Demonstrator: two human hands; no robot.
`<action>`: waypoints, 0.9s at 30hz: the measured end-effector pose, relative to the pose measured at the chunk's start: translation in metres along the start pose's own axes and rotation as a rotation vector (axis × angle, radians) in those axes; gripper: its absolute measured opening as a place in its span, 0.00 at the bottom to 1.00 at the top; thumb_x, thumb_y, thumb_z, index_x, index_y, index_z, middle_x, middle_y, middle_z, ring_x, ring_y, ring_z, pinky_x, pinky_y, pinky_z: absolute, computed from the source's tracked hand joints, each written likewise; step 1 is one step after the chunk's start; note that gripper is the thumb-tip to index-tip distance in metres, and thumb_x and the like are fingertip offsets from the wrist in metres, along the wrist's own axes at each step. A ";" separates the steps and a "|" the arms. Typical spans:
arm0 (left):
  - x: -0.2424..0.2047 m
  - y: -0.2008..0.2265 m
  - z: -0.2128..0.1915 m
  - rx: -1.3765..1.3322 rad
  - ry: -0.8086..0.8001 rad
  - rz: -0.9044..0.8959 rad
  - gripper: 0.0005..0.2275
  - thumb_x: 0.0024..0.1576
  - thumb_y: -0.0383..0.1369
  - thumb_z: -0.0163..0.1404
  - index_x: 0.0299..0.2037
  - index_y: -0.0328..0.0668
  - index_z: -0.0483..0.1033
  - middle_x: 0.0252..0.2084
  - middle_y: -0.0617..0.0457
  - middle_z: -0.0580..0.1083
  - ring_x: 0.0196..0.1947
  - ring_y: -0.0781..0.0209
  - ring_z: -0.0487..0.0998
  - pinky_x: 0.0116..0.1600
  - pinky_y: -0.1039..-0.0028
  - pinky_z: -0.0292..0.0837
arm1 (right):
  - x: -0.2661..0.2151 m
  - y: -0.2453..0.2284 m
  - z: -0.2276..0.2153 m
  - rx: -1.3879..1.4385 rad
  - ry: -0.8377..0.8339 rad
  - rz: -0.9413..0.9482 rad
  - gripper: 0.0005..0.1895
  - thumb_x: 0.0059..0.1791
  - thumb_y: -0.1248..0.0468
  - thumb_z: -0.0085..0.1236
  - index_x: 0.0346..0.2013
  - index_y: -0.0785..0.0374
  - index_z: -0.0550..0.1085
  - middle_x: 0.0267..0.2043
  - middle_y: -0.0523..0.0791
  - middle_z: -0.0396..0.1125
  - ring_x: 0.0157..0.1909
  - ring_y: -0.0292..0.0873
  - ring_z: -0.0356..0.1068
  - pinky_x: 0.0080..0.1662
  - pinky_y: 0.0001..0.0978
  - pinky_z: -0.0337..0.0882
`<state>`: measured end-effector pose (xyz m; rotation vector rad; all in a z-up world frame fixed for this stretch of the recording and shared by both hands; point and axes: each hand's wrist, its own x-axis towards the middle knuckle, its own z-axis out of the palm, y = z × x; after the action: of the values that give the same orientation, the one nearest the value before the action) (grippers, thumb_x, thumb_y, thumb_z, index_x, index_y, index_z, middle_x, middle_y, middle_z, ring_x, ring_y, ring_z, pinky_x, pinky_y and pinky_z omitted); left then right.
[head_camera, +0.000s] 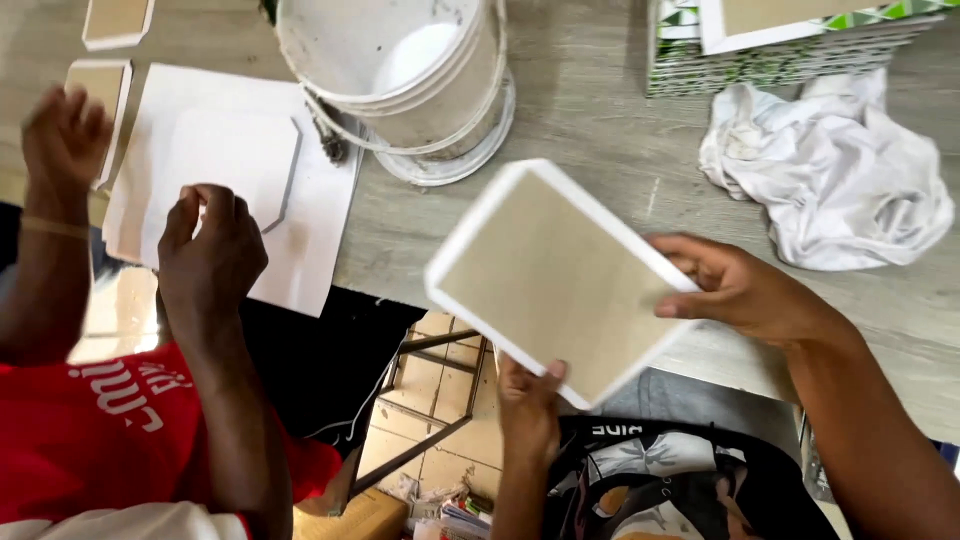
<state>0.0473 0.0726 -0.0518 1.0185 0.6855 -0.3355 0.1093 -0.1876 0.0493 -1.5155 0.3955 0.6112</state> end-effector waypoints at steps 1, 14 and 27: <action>-0.002 -0.008 -0.003 0.010 -0.014 0.000 0.32 0.50 0.18 0.58 0.68 0.39 0.65 0.44 0.47 0.67 0.42 0.54 0.72 0.48 0.70 0.79 | -0.001 0.006 -0.009 0.008 0.014 -0.007 0.42 0.37 0.69 0.66 0.68 0.58 0.70 0.54 0.49 0.77 0.51 0.47 0.76 0.49 0.37 0.74; 0.035 0.134 0.106 1.095 -0.798 -0.024 0.27 0.50 0.35 0.54 0.64 0.54 0.70 0.66 0.53 0.73 0.64 0.55 0.73 0.63 0.64 0.70 | -0.011 0.002 -0.056 -0.894 -0.215 0.132 0.09 0.49 0.59 0.62 0.43 0.55 0.81 0.43 0.36 0.81 0.44 0.34 0.76 0.49 0.28 0.70; 0.115 0.087 0.154 1.682 -0.664 0.755 0.10 0.59 0.37 0.55 0.46 0.71 0.84 0.41 0.59 0.80 0.47 0.47 0.78 0.53 0.62 0.72 | 0.007 0.035 -0.062 -1.049 0.257 -0.138 0.30 0.46 0.56 0.66 0.61 0.62 0.69 0.52 0.54 0.71 0.57 0.61 0.72 0.54 0.55 0.72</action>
<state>0.2382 -0.0115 -0.0177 2.4418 -0.8492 -0.5233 0.1019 -0.2500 0.0144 -2.6168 0.1436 0.5319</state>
